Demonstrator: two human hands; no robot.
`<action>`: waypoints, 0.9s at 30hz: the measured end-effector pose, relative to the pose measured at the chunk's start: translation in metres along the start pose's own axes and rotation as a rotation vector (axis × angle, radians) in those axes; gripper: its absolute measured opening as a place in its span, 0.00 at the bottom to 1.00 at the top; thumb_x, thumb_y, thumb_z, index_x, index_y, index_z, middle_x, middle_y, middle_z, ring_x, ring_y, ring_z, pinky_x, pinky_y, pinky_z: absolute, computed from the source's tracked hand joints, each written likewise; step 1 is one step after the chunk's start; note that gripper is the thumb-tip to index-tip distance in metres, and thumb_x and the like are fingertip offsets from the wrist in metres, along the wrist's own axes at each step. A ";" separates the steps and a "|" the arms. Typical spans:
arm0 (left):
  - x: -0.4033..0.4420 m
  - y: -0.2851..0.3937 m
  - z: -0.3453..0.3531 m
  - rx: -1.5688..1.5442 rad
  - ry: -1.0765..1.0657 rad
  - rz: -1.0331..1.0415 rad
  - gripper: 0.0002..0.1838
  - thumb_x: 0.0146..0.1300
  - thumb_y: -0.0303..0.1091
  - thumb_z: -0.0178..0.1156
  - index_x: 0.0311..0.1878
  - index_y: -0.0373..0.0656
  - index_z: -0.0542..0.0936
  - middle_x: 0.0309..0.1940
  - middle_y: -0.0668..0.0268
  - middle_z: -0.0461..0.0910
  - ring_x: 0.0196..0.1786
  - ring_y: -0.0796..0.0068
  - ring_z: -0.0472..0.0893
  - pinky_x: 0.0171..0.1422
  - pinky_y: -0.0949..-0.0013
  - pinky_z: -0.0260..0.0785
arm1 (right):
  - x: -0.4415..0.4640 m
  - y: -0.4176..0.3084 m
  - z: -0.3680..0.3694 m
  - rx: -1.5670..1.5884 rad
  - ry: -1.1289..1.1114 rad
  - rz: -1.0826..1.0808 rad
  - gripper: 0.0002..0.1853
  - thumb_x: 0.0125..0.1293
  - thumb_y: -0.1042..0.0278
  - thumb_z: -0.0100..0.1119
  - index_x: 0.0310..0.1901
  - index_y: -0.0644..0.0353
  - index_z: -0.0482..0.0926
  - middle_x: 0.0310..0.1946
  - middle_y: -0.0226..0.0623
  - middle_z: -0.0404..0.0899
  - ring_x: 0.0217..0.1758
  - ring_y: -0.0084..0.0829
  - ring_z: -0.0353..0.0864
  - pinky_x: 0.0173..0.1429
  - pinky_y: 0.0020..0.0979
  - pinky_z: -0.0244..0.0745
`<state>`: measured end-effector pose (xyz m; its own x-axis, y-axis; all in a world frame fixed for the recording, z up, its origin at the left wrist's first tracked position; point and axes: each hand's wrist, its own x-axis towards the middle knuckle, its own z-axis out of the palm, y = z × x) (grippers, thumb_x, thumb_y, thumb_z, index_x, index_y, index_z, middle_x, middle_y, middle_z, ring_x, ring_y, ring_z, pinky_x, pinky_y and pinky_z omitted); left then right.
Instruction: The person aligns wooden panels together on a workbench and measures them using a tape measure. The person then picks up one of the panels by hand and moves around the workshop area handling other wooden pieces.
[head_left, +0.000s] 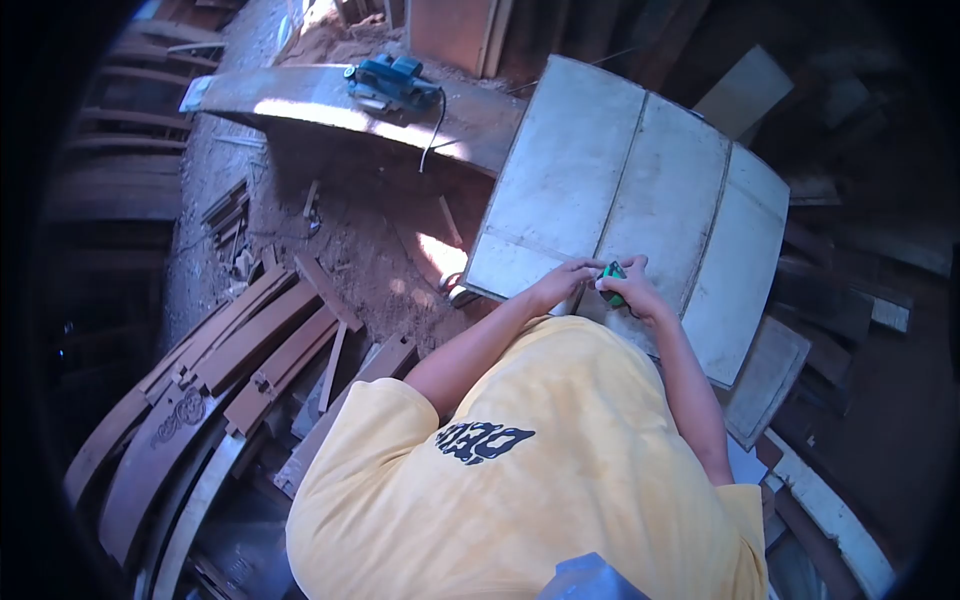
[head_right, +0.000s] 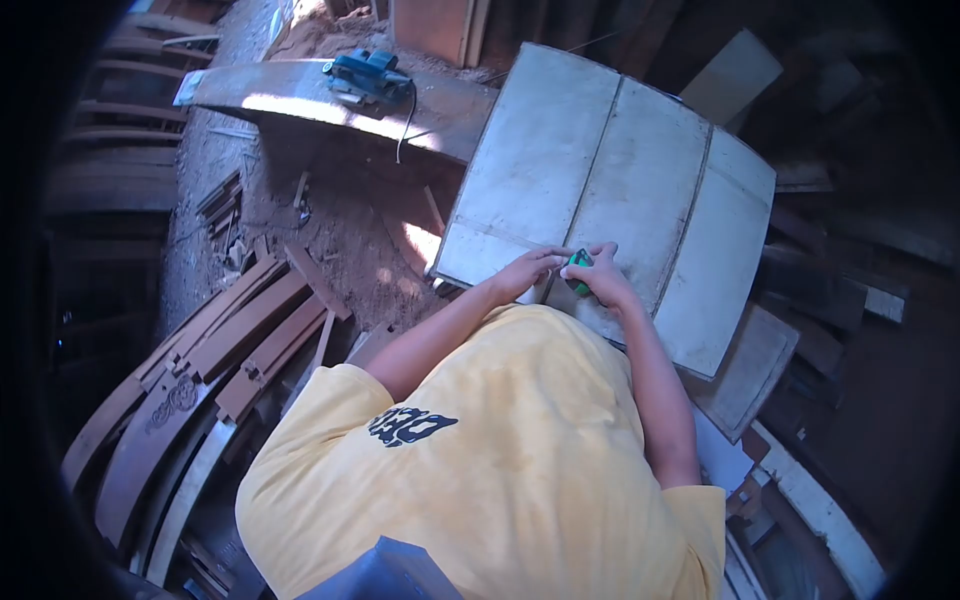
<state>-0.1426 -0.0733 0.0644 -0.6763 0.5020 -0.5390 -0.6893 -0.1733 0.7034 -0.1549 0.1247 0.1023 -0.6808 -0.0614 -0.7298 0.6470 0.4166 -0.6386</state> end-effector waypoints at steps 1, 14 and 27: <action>-0.001 0.004 -0.003 0.078 -0.088 0.043 0.22 0.74 0.40 0.54 0.67 0.44 0.74 0.37 0.75 0.75 0.36 0.85 0.67 0.40 0.78 0.59 | 0.003 0.002 0.001 -0.017 -0.017 0.001 0.39 0.50 0.51 0.76 0.55 0.63 0.64 0.45 0.41 0.77 0.48 0.32 0.79 0.51 0.36 0.76; -0.011 0.022 -0.054 0.186 0.261 0.081 0.12 0.68 0.43 0.65 0.44 0.46 0.84 0.37 0.72 0.82 0.39 0.79 0.76 0.46 0.72 0.67 | 0.020 -0.025 0.018 -0.410 -0.124 -0.308 0.23 0.63 0.53 0.61 0.52 0.62 0.72 0.36 0.45 0.80 0.41 0.37 0.80 0.48 0.38 0.74; 0.015 0.035 -0.152 0.273 1.125 0.264 0.10 0.61 0.33 0.71 0.41 0.37 0.88 0.34 0.65 0.88 0.36 0.77 0.83 0.46 0.72 0.75 | 0.061 -0.024 -0.009 -0.642 -0.050 -0.262 0.15 0.61 0.58 0.59 0.39 0.61 0.86 0.35 0.51 0.85 0.41 0.48 0.84 0.49 0.44 0.76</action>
<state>-0.2168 -0.2009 0.0107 -0.7312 -0.5726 -0.3707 -0.5085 0.0954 0.8557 -0.2155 0.1192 0.0751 -0.7603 -0.2681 -0.5916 0.1223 0.8354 -0.5358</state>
